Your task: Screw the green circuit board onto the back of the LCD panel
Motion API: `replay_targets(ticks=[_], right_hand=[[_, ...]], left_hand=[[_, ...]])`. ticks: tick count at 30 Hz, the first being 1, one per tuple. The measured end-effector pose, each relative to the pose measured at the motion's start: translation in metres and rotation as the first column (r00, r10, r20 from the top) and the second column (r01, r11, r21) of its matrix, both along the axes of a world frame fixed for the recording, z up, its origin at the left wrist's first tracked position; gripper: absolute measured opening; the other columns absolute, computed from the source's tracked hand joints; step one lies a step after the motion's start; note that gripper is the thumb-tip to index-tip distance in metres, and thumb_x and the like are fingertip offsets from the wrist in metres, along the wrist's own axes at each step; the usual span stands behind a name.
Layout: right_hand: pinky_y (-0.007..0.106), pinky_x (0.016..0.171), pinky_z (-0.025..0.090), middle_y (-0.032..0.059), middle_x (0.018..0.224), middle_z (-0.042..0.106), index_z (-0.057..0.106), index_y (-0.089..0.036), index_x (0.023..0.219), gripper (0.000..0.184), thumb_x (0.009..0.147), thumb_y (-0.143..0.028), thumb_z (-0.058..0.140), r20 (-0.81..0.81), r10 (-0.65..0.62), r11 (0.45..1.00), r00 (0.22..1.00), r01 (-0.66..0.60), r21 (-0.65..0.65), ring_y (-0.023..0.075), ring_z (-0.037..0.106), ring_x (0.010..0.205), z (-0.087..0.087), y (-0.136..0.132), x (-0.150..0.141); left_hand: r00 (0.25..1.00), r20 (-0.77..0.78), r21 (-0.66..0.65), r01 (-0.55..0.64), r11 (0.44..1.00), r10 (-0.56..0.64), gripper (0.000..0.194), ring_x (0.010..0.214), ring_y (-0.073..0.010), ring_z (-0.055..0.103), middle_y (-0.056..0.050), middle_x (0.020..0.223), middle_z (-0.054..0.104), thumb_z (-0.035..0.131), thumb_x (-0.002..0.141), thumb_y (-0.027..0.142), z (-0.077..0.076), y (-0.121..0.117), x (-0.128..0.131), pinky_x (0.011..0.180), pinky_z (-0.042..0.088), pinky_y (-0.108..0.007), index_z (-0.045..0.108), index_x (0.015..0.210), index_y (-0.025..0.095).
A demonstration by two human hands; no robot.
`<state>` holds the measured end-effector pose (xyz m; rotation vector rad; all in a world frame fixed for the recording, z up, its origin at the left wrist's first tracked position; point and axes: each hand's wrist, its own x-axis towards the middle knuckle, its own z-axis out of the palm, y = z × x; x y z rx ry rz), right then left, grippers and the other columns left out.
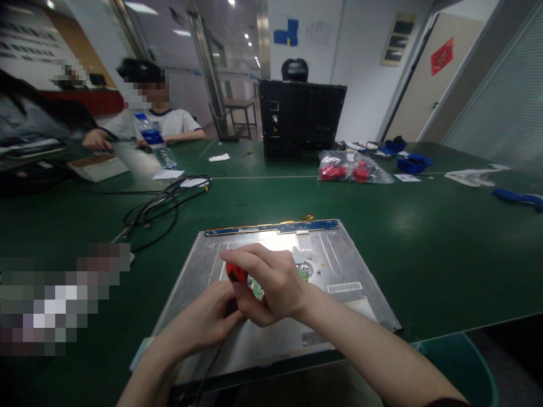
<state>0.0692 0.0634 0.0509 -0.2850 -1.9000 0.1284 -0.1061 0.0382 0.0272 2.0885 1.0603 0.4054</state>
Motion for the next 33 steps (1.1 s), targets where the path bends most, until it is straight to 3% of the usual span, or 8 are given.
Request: replay_targets(ticks=[3,9,17,27,33], right_hand=[[0.030,0.065,0.061,0.0087,0.095,0.069,0.052,-0.013,0.131,0.047,0.085,-0.014,0.047,0.002,0.000,1.000,1.000,0.000,0.005,0.0184,0.067,0.082,0.0013,-0.0005,0.0001],[0.028,0.061,0.060,0.0075,0.090,0.067,0.054,-0.013,0.129,0.046,0.083,-0.014,0.052,-0.029,-0.045,0.998,0.999,0.046,0.036,0.0182,0.066,0.080,0.0011,-0.0012,-0.0018],[0.026,0.054,0.055,0.0049,0.086,0.065,0.053,-0.017,0.127,0.038,0.089,-0.022,0.054,-0.019,-0.113,0.992,0.993,0.114,0.051,0.0161,0.062,0.071,0.0012,-0.0013,-0.0026],[0.029,0.060,0.059,0.0070,0.091,0.067,0.051,-0.014,0.131,0.047,0.084,-0.016,0.049,-0.005,-0.001,1.000,1.000,0.001,0.019,0.0180,0.066,0.079,0.0009,0.0003,-0.0008],[0.027,0.057,0.057,0.0042,0.085,0.065,0.050,-0.016,0.131,0.047,0.084,-0.017,0.054,-0.030,-0.055,0.998,0.998,0.056,0.026,0.0175,0.064,0.075,-0.0007,0.0001,-0.0021]], left_hand=[[1.000,-0.004,-0.009,0.011,1.000,-0.011,0.014,0.074,-0.0184,0.058,-0.003,0.081,0.066,0.053,0.080,0.011,-0.0009,-0.0002,-0.0008,0.067,0.046,-0.027,0.065,0.083,0.016],[0.999,-0.038,0.015,-0.034,0.999,0.035,0.010,0.070,-0.0173,0.056,-0.002,0.076,0.064,0.054,0.077,0.009,0.0034,-0.0016,0.0007,0.063,0.043,-0.026,0.061,0.074,0.017],[1.000,0.006,0.025,-0.026,0.999,0.026,0.012,0.072,-0.0176,0.056,-0.001,0.077,0.064,0.054,0.074,0.009,0.0060,-0.0006,0.0013,0.064,0.041,-0.026,0.062,0.078,0.017],[1.000,-0.011,0.014,-0.001,1.000,0.001,0.011,0.068,-0.0169,0.056,-0.001,0.075,0.063,0.053,0.078,0.009,0.0022,-0.0013,0.0001,0.061,0.040,-0.026,0.059,0.074,0.017],[0.999,-0.011,0.002,-0.032,0.999,0.032,0.011,0.071,-0.0174,0.056,-0.001,0.077,0.064,0.054,0.075,0.010,0.0030,-0.0011,0.0006,0.064,0.043,-0.026,0.062,0.078,0.017]])
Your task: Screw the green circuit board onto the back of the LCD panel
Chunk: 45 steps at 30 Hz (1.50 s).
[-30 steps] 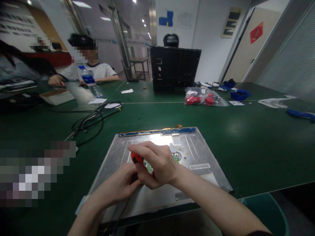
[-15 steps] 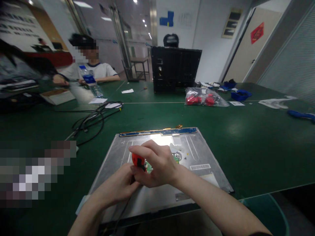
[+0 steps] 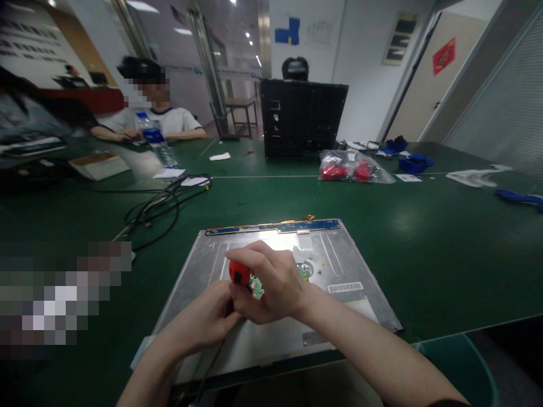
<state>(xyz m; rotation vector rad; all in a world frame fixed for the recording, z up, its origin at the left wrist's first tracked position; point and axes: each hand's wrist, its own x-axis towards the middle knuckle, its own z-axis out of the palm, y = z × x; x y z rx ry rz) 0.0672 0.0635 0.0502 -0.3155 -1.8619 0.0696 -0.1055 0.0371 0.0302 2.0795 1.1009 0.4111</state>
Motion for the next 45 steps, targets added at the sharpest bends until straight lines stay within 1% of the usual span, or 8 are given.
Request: replay_targets(ticks=[6,15,19,24,29,33,37,45], right_hand=[[0.025,0.055,0.054,0.0030,0.082,0.064,0.052,-0.017,0.123,0.036,0.087,-0.021,0.056,-0.016,-0.025,0.999,1.000,0.025,0.021,0.0160,0.063,0.070,-0.0001,0.0003,-0.0015],[0.030,0.058,0.056,0.0060,0.089,0.067,0.049,-0.016,0.129,0.047,0.082,-0.016,0.048,0.025,0.043,0.999,0.999,-0.043,0.007,0.0186,0.065,0.075,0.0010,0.0008,0.0018],[0.027,0.053,0.051,0.0016,0.080,0.064,0.049,-0.018,0.129,0.047,0.083,-0.017,0.052,0.006,-0.013,1.000,1.000,0.013,-0.003,0.0172,0.062,0.069,-0.0001,0.0001,0.0001],[0.024,0.049,0.046,-0.0019,0.072,0.061,0.050,-0.019,0.125,0.035,0.090,-0.023,0.057,0.010,-0.043,0.999,0.999,0.043,0.024,0.0141,0.057,0.060,-0.0019,0.0015,-0.0021],[0.026,0.054,0.051,0.0015,0.076,0.064,0.051,-0.015,0.126,0.037,0.092,-0.027,0.056,0.035,0.020,1.000,0.999,-0.019,-0.018,0.0161,0.060,0.066,-0.0025,0.0028,-0.0006],[0.028,0.058,0.054,0.0037,0.081,0.066,0.049,-0.013,0.131,0.045,0.087,-0.018,0.050,0.058,0.079,0.996,0.995,-0.076,-0.050,0.0177,0.063,0.073,-0.0024,0.0027,0.0016],[0.027,0.053,0.052,0.0030,0.080,0.065,0.049,-0.014,0.130,0.046,0.084,-0.015,0.051,0.057,0.033,0.999,0.998,-0.031,-0.039,0.0165,0.061,0.068,-0.0025,0.0014,0.0012],[0.023,0.047,0.044,-0.0030,0.072,0.058,0.046,-0.019,0.124,0.034,0.092,-0.027,0.055,0.015,-0.049,0.999,0.999,0.049,-0.014,0.0128,0.054,0.056,-0.0036,0.0019,-0.0021]], left_hand=[[0.999,0.035,0.001,0.006,1.000,-0.006,0.011,0.073,-0.0177,0.056,0.000,0.074,0.062,0.054,0.074,0.010,0.0024,0.0003,0.0003,0.064,0.044,-0.026,0.062,0.076,0.018],[1.000,-0.014,-0.004,0.016,1.000,-0.016,0.009,0.071,-0.0169,0.055,-0.002,0.077,0.063,0.054,0.077,0.012,-0.0010,0.0004,-0.0007,0.062,0.042,-0.026,0.060,0.075,0.017],[1.000,-0.003,0.015,-0.001,1.000,0.001,0.011,0.070,-0.0167,0.055,-0.001,0.076,0.063,0.054,0.075,0.009,0.0004,-0.0006,-0.0004,0.064,0.043,-0.026,0.060,0.074,0.017],[0.999,0.036,0.045,-0.013,0.999,0.011,0.013,0.070,-0.0166,0.055,0.000,0.078,0.064,0.053,0.076,0.007,0.0028,-0.0022,0.0004,0.066,0.043,-0.027,0.061,0.079,0.017],[0.999,0.031,0.038,0.007,0.999,-0.009,0.013,0.069,-0.0169,0.055,0.000,0.076,0.063,0.053,0.077,0.008,0.0020,-0.0009,0.0002,0.067,0.043,-0.027,0.062,0.078,0.018],[1.000,0.002,0.009,0.018,1.000,-0.018,0.012,0.071,-0.0175,0.057,-0.001,0.077,0.064,0.054,0.078,0.008,-0.0007,-0.0008,-0.0007,0.065,0.044,-0.027,0.062,0.078,0.017],[1.000,-0.010,0.002,0.005,1.000,-0.005,0.013,0.074,-0.0179,0.058,-0.002,0.080,0.066,0.053,0.077,0.008,-0.0003,-0.0014,-0.0006,0.068,0.045,-0.027,0.062,0.079,0.017],[1.000,0.019,0.003,-0.003,1.000,0.003,0.012,0.075,-0.0187,0.059,-0.002,0.080,0.067,0.054,0.075,0.011,-0.0003,0.0006,-0.0005,0.067,0.045,-0.027,0.063,0.080,0.016]])
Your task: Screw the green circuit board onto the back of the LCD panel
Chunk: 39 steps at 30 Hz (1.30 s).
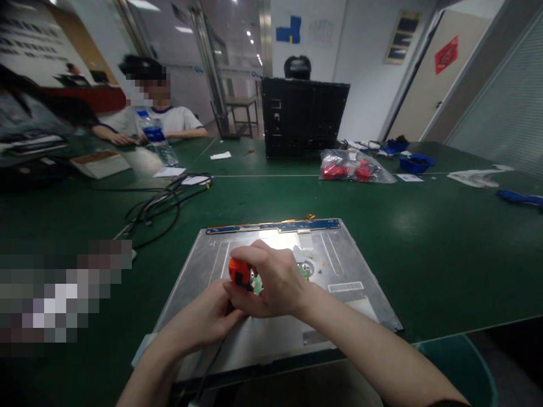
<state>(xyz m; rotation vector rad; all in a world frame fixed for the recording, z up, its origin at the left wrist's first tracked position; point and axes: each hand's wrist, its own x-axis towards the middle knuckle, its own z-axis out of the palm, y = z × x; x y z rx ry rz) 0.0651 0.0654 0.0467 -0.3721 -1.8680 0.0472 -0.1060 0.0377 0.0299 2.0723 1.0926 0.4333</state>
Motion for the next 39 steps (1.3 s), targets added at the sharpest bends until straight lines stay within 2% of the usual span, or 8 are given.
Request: replay_targets(ticks=[7,11,15,19,24,29,35,39], right_hand=[[0.023,0.049,0.047,-0.0012,0.077,0.059,0.044,-0.018,0.125,0.033,0.094,-0.028,0.054,0.010,0.005,1.000,1.000,-0.005,-0.020,0.0119,0.056,0.058,-0.0010,-0.0005,0.0003],[0.022,0.047,0.045,-0.0020,0.076,0.060,0.043,-0.018,0.127,0.035,0.096,-0.030,0.054,0.005,-0.025,1.000,1.000,0.026,-0.013,0.0109,0.054,0.054,-0.0033,0.0001,-0.0003],[0.023,0.050,0.047,-0.0025,0.072,0.060,0.046,-0.019,0.126,0.034,0.097,-0.033,0.057,0.024,0.028,1.000,0.999,-0.028,0.006,0.0126,0.056,0.057,-0.0034,0.0019,-0.0005],[0.027,0.054,0.052,0.0024,0.078,0.063,0.046,-0.016,0.130,0.042,0.097,-0.041,0.055,0.069,0.083,0.996,0.994,-0.082,-0.021,0.0163,0.060,0.064,-0.0019,0.0022,0.0016],[0.028,0.056,0.053,0.0031,0.082,0.062,0.044,-0.015,0.135,0.044,0.092,-0.024,0.047,0.096,0.141,0.989,0.985,-0.136,-0.058,0.0170,0.060,0.068,0.0002,0.0015,0.0041],[0.027,0.055,0.052,0.0024,0.080,0.064,0.046,-0.014,0.132,0.044,0.089,-0.016,0.050,0.068,0.093,0.995,0.993,-0.091,-0.033,0.0162,0.061,0.069,0.0010,-0.0002,0.0019],[0.025,0.051,0.049,0.0002,0.077,0.064,0.047,-0.017,0.129,0.036,0.095,-0.024,0.054,0.049,0.021,1.000,0.999,-0.020,-0.006,0.0146,0.060,0.064,0.0007,-0.0008,-0.0005],[0.025,0.052,0.050,0.0009,0.078,0.065,0.046,-0.017,0.129,0.036,0.096,-0.029,0.055,0.060,0.022,1.000,0.998,-0.021,-0.010,0.0149,0.061,0.065,0.0001,0.0002,-0.0002]], left_hand=[[1.000,-0.020,0.001,-0.006,1.000,0.006,0.012,0.076,-0.0189,0.061,-0.003,0.082,0.068,0.055,0.076,0.011,-0.0024,-0.0003,-0.0002,0.067,0.045,-0.027,0.065,0.081,0.016],[0.999,-0.051,-0.007,-0.011,1.000,0.011,0.011,0.076,-0.0191,0.061,-0.004,0.083,0.068,0.055,0.079,0.012,0.0002,-0.0009,0.0003,0.067,0.046,-0.027,0.065,0.082,0.016],[1.000,-0.010,0.031,-0.009,0.999,0.010,0.011,0.073,-0.0182,0.059,-0.002,0.080,0.067,0.054,0.080,0.012,0.0006,-0.0016,0.0003,0.066,0.044,-0.027,0.064,0.082,0.017],[1.000,0.003,0.051,-0.028,0.998,0.028,0.009,0.072,-0.0179,0.057,-0.001,0.075,0.063,0.054,0.077,0.011,-0.0030,-0.0013,-0.0010,0.063,0.041,-0.026,0.057,0.071,0.017],[1.000,0.002,0.014,0.018,1.000,-0.018,0.012,0.069,-0.0165,0.056,0.000,0.072,0.061,0.054,0.076,0.009,-0.0018,-0.0009,-0.0004,0.062,0.040,-0.026,0.057,0.069,0.018],[0.999,0.042,0.037,0.015,0.999,-0.017,0.012,0.070,-0.0168,0.057,-0.001,0.077,0.065,0.054,0.074,0.008,0.0027,-0.0006,0.0017,0.065,0.041,-0.026,0.061,0.077,0.017],[1.000,0.024,0.041,0.001,0.999,-0.002,0.014,0.071,-0.0181,0.059,-0.002,0.077,0.068,0.052,0.076,0.010,0.0011,-0.0025,0.0007,0.064,0.042,-0.027,0.063,0.079,0.017],[1.000,0.013,0.061,-0.025,0.998,0.024,0.013,0.073,-0.0188,0.059,-0.003,0.081,0.069,0.052,0.078,0.012,0.0009,-0.0039,0.0006,0.066,0.043,-0.028,0.065,0.081,0.017]])
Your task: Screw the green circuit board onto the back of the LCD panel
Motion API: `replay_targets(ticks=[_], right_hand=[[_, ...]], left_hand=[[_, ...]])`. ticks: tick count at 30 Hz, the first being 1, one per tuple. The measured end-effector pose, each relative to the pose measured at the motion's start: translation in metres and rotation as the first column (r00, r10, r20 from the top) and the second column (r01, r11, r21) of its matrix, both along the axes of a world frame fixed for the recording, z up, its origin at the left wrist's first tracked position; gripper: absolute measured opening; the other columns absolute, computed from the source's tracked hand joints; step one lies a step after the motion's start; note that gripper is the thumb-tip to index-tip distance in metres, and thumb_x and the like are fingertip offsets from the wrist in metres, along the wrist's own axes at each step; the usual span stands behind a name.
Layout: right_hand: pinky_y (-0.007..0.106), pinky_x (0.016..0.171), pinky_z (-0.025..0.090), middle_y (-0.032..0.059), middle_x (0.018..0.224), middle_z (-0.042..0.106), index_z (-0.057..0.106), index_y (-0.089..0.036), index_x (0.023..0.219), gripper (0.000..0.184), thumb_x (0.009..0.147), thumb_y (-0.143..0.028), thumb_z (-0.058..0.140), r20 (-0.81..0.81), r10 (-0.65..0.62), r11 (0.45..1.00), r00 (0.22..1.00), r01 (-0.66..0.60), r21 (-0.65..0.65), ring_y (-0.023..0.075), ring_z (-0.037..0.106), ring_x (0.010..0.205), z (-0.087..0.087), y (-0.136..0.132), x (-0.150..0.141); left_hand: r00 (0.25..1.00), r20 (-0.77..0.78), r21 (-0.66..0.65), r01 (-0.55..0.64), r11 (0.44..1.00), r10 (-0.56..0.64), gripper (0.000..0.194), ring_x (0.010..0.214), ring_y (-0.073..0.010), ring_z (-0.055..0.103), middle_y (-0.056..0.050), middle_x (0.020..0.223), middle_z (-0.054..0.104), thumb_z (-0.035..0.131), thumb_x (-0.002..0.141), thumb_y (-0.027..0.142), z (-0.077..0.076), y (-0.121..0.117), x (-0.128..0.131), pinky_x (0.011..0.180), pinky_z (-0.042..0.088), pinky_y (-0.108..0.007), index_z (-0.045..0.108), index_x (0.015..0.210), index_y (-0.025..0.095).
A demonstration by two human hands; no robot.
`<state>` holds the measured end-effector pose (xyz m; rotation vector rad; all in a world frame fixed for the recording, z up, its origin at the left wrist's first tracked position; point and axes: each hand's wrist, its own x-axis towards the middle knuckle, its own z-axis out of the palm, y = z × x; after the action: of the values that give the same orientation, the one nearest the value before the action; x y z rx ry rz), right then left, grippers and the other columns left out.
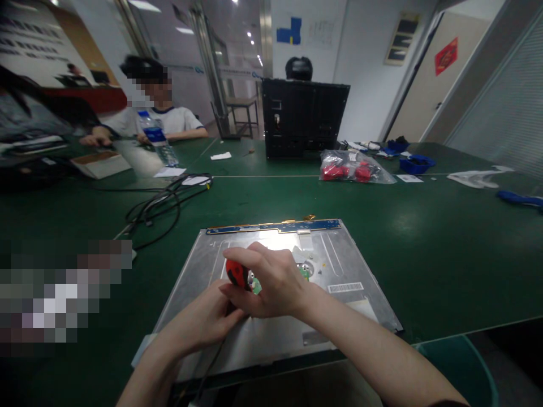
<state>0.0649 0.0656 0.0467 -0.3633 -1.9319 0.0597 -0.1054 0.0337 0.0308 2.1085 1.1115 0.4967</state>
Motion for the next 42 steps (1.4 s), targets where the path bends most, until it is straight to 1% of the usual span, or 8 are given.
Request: replay_targets(ticks=[4,9,16,23,28,33,38,42], right_hand=[[0.028,0.057,0.055,0.0037,0.082,0.065,0.042,-0.016,0.133,0.041,0.096,-0.030,0.051,0.032,0.056,0.998,0.998,-0.056,-0.013,0.0176,0.063,0.072,-0.0001,0.0008,0.0018],[0.031,0.062,0.058,0.0052,0.085,0.067,0.044,-0.014,0.136,0.051,0.085,-0.018,0.050,0.009,0.136,0.990,0.991,-0.135,-0.040,0.0192,0.066,0.078,0.0002,0.0004,0.0044],[0.028,0.057,0.055,0.0041,0.085,0.067,0.045,-0.015,0.135,0.052,0.084,-0.016,0.054,-0.002,0.061,0.998,0.998,-0.061,-0.017,0.0172,0.064,0.073,-0.0001,-0.0017,0.0026],[0.025,0.048,0.047,-0.0005,0.076,0.063,0.050,-0.021,0.126,0.035,0.091,-0.025,0.055,-0.019,-0.040,0.998,0.999,0.041,0.042,0.0146,0.058,0.061,0.0003,-0.0013,0.0000],[0.027,0.056,0.053,0.0046,0.085,0.066,0.053,-0.018,0.128,0.036,0.094,-0.028,0.053,0.004,0.008,1.000,1.000,-0.008,0.029,0.0167,0.064,0.071,0.0023,-0.0016,0.0017],[0.029,0.063,0.060,0.0101,0.100,0.068,0.048,-0.015,0.136,0.047,0.089,-0.018,0.048,0.018,0.070,0.998,0.997,-0.070,-0.008,0.0188,0.067,0.085,0.0031,-0.0018,0.0037],[0.030,0.064,0.060,0.0092,0.100,0.067,0.045,-0.016,0.135,0.051,0.084,-0.015,0.052,-0.019,0.067,0.998,0.998,-0.067,-0.017,0.0199,0.067,0.088,0.0021,-0.0014,0.0036],[0.031,0.064,0.057,0.0069,0.092,0.063,0.045,-0.018,0.127,0.046,0.082,-0.014,0.055,-0.091,0.027,1.000,0.996,-0.027,-0.002,0.0201,0.065,0.084,0.0007,-0.0007,0.0013]], left_hand=[[0.999,0.005,-0.013,0.041,0.999,-0.041,0.017,0.072,-0.0182,0.058,-0.001,0.077,0.067,0.051,0.077,0.009,0.0028,0.0008,0.0008,0.071,0.046,-0.028,0.065,0.078,0.018],[0.999,-0.009,-0.046,0.036,0.998,-0.036,0.013,0.074,-0.0187,0.059,-0.002,0.080,0.066,0.054,0.079,0.010,0.0032,0.0023,0.0006,0.068,0.046,-0.027,0.064,0.081,0.017],[0.999,0.019,-0.060,0.049,0.997,-0.048,0.013,0.076,-0.0185,0.058,-0.001,0.078,0.065,0.054,0.075,0.008,0.0024,0.0029,0.0006,0.072,0.046,-0.028,0.063,0.078,0.017],[1.000,-0.013,-0.031,0.013,0.999,-0.014,0.010,0.074,-0.0183,0.056,-0.001,0.077,0.063,0.052,0.078,0.011,0.0017,0.0008,0.0007,0.068,0.045,-0.028,0.060,0.077,0.017],[1.000,-0.027,-0.013,-0.011,1.000,0.011,0.010,0.075,-0.0188,0.057,-0.003,0.082,0.067,0.052,0.079,0.012,0.0020,-0.0003,0.0010,0.068,0.044,-0.029,0.060,0.079,0.017],[0.999,-0.020,-0.040,0.030,0.999,-0.030,0.011,0.069,-0.0171,0.055,-0.001,0.076,0.064,0.053,0.076,0.009,0.0035,0.0011,0.0015,0.064,0.042,-0.027,0.060,0.077,0.017],[0.999,-0.031,-0.058,0.039,0.998,-0.041,0.010,0.072,-0.0176,0.057,-0.002,0.078,0.065,0.054,0.076,0.009,-0.0011,0.0036,-0.0003,0.064,0.043,-0.027,0.061,0.077,0.016],[0.998,-0.045,-0.065,0.030,0.997,-0.033,0.009,0.072,-0.0178,0.058,-0.002,0.078,0.065,0.055,0.077,0.010,-0.0052,0.0037,-0.0019,0.065,0.045,-0.027,0.062,0.078,0.016]])
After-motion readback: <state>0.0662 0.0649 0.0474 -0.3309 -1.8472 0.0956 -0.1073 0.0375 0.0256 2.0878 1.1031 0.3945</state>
